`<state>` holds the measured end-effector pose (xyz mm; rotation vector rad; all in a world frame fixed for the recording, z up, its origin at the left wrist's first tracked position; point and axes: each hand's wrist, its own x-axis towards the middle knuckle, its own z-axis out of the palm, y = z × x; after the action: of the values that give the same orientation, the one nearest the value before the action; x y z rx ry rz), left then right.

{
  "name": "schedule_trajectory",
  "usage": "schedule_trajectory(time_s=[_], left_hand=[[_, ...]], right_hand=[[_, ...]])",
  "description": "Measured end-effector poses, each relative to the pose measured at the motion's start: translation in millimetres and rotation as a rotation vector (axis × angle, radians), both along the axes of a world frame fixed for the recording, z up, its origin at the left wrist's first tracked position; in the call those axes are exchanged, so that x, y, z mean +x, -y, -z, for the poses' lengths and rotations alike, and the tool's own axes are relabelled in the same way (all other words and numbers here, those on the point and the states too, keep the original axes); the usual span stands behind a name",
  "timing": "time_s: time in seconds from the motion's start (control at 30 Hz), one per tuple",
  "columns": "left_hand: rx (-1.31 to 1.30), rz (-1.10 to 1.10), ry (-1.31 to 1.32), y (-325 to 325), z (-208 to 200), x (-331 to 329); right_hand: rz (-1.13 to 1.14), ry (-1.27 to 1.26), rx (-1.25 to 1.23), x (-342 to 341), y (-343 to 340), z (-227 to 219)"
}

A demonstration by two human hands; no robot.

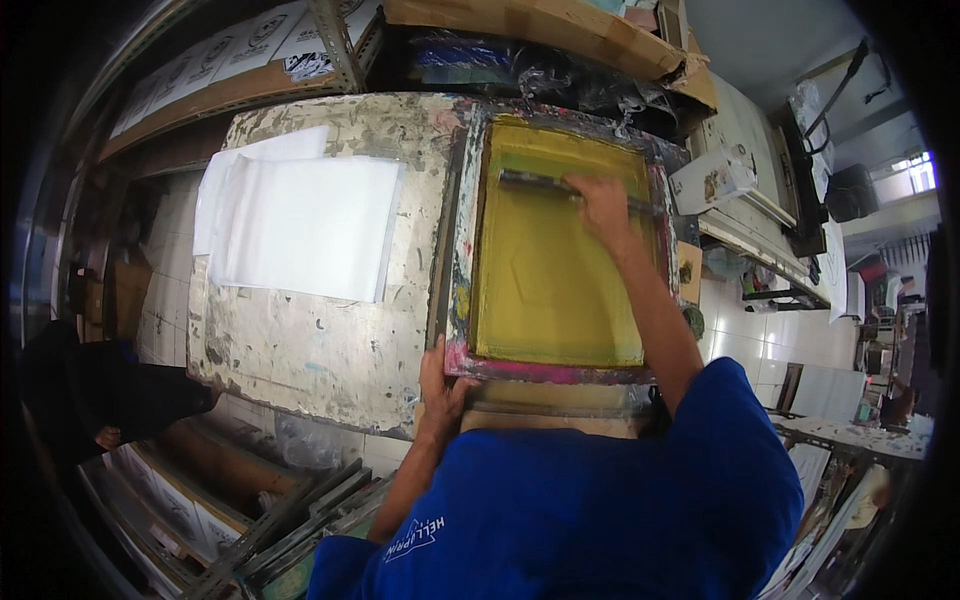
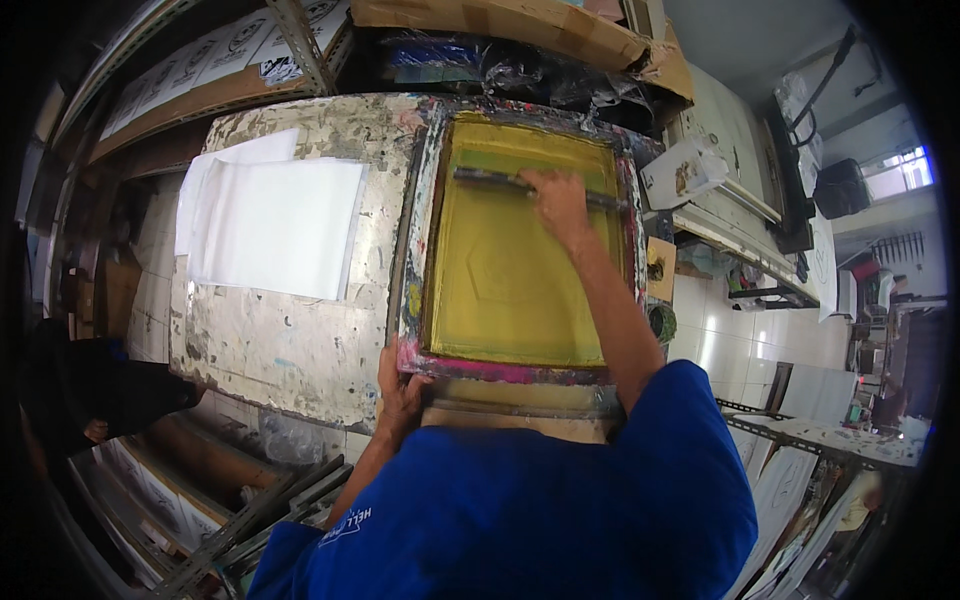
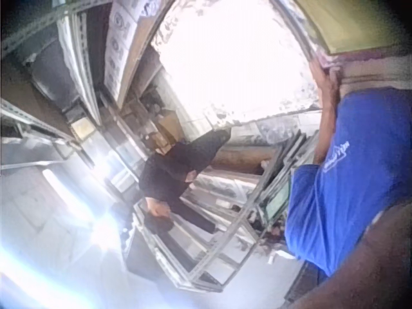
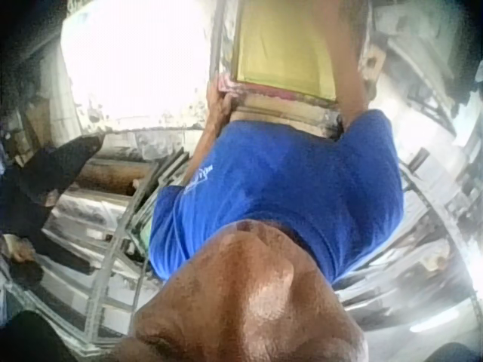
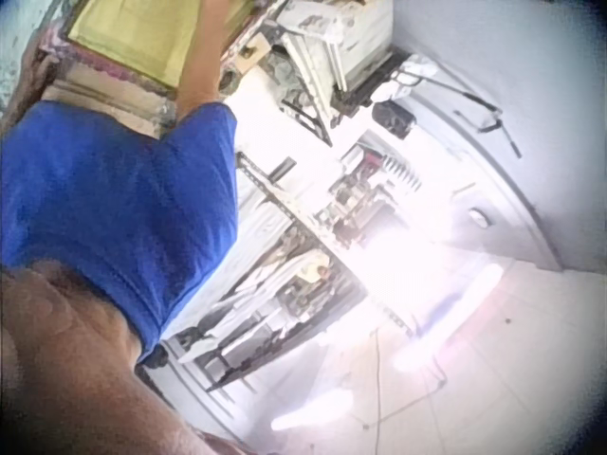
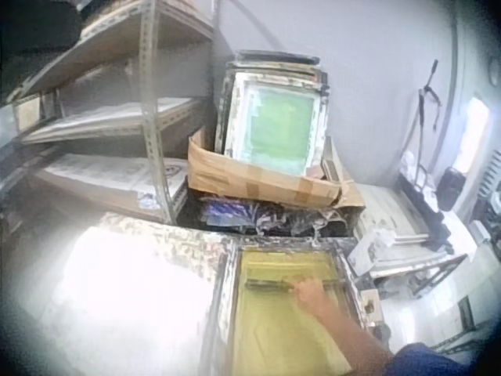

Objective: The person performs a series of screen prints by lowering a yellow screen onto a white sheet, pulling a squeegee across the surface, and then lifting the screen to reveal the printed logo. The person repeats this process several times, placing new sheets on the table and handing the finished prints to another person.

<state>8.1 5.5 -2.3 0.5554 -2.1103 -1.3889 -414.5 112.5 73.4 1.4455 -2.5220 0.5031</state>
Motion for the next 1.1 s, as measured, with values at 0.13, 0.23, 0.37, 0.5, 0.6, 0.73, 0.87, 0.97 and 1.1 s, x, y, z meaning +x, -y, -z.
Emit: schedule_trajectory(time_s=[0.13,0.23,0.37,0.5,0.6,0.73,0.87,0.97,1.1], left_hand=[[-0.039,-0.042,-0.071,-3.7,-10.5,-5.4],[-0.055,-0.055,-0.128,-2.9,-12.9,-8.9],[-0.08,-0.068,-0.201,0.0,-46.8,-23.4],[-0.137,-0.114,-0.284,7.7,-104.0,-50.2],[-0.077,-0.132,-0.41,17.3,-156.7,-79.8],[-0.125,-0.082,-0.418,72.3,-170.4,-101.3],[-0.453,-0.429,0.065,158.5,-82.8,-82.9],[-0.767,-0.428,0.54,182.7,-11.5,-52.6],[-0.55,-0.399,0.431,183.4,19.7,-38.4]], right_hand=[[0.037,0.099,0.116,104.3,-38.5,-42.8],[0.021,0.201,0.103,167.1,-68.3,-76.0],[0.006,0.256,0.074,218.0,-85.4,-142.6],[0.022,-0.017,-0.057,223.3,-83.9,-181.6],[0.011,-0.194,-0.103,194.6,-77.4,-209.7],[-0.064,-0.226,-0.232,144.5,-60.4,-253.6],[-0.078,-0.114,-0.197,111.8,-37.7,-296.2],[-0.082,-0.123,-0.21,103.4,-35.3,-312.8],[-0.079,-0.115,-0.222,87.9,-30.6,-314.4]])
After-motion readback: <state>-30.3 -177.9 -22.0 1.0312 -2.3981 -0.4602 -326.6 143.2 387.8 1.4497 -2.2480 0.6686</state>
